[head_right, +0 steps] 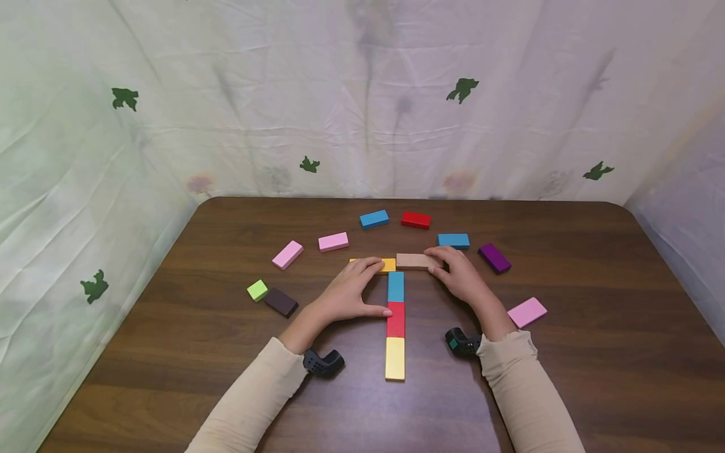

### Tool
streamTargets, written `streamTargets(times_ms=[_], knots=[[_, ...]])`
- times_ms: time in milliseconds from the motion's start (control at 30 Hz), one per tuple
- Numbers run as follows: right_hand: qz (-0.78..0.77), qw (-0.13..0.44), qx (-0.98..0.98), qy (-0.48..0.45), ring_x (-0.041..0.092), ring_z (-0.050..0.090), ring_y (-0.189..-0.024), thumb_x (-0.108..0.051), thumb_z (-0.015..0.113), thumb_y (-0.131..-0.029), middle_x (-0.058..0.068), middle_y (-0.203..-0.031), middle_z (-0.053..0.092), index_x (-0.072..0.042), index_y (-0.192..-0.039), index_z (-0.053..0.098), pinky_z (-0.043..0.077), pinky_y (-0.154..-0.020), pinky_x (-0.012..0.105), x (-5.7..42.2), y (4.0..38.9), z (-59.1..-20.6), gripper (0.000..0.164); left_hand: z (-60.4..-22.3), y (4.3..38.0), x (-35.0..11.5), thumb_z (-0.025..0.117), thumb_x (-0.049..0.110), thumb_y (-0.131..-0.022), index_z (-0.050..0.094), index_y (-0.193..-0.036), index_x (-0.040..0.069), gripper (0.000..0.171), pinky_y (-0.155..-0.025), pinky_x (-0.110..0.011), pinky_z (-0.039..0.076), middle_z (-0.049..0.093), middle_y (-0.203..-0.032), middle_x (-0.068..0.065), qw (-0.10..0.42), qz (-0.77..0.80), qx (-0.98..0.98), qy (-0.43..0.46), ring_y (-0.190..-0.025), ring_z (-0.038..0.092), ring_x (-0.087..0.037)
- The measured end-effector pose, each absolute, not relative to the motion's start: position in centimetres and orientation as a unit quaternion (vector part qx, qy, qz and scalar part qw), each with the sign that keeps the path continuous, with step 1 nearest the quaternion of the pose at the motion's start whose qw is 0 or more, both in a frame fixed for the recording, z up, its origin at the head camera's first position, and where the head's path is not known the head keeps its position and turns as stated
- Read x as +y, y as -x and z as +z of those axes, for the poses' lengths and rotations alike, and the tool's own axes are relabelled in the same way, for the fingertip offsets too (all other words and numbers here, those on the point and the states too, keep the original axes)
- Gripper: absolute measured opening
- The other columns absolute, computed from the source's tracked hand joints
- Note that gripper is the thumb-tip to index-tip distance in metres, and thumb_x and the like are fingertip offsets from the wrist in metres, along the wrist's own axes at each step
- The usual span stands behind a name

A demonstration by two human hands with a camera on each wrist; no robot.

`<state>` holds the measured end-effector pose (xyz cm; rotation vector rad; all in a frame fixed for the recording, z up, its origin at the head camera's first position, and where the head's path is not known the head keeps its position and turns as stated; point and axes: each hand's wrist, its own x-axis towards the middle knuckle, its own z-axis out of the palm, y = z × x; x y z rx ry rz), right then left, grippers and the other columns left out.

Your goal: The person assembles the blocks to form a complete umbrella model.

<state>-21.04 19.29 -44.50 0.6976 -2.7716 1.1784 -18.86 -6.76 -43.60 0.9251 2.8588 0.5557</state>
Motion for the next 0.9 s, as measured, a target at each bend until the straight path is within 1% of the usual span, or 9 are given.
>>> streamTargets(times_ms=[367,667,900], knots=[[0.386,0.007,-0.893,-0.233,0.032,0.044,-0.110,-0.009,0.058,-0.088,0.019,-0.119,0.050,0.000,-0.119,0.054,0.032,-0.091,0.049,19.51,21.10,-44.53,0.033,-43.63,18.90,-6.77,0.052,0.075,-0.065,0.033,-0.140,0.013,0.099,-0.104,-0.035,0.018,0.030,-0.139,0.000,0.045,0.181,0.935,-0.301,-0.127,0.024,-0.017],[0.392,-0.009,-0.890,-0.232,0.031,0.044,-0.110,-0.008,0.059,-0.087,0.017,-0.119,0.050,-0.001,-0.119,0.055,0.032,-0.092,0.048,19.81,21.05,-44.37,0.033,-43.62,18.94,-6.75,0.053,0.075,-0.065,0.033,-0.139,0.013,0.098,-0.105,-0.035,0.014,0.030,-0.139,0.000,0.043,0.179,0.935,-0.304,-0.127,0.024,-0.018],[0.395,-0.031,-0.891,-0.223,0.030,0.043,-0.110,-0.011,0.059,-0.087,0.016,-0.121,0.050,-0.004,-0.120,0.055,0.031,-0.093,0.048,19.91,20.98,-44.27,0.034,-43.66,18.92,-6.75,0.053,0.075,-0.065,0.033,-0.139,0.013,0.098,-0.105,-0.035,0.016,0.030,-0.139,-0.001,0.042,0.178,0.935,-0.304,-0.127,0.024,-0.018]])
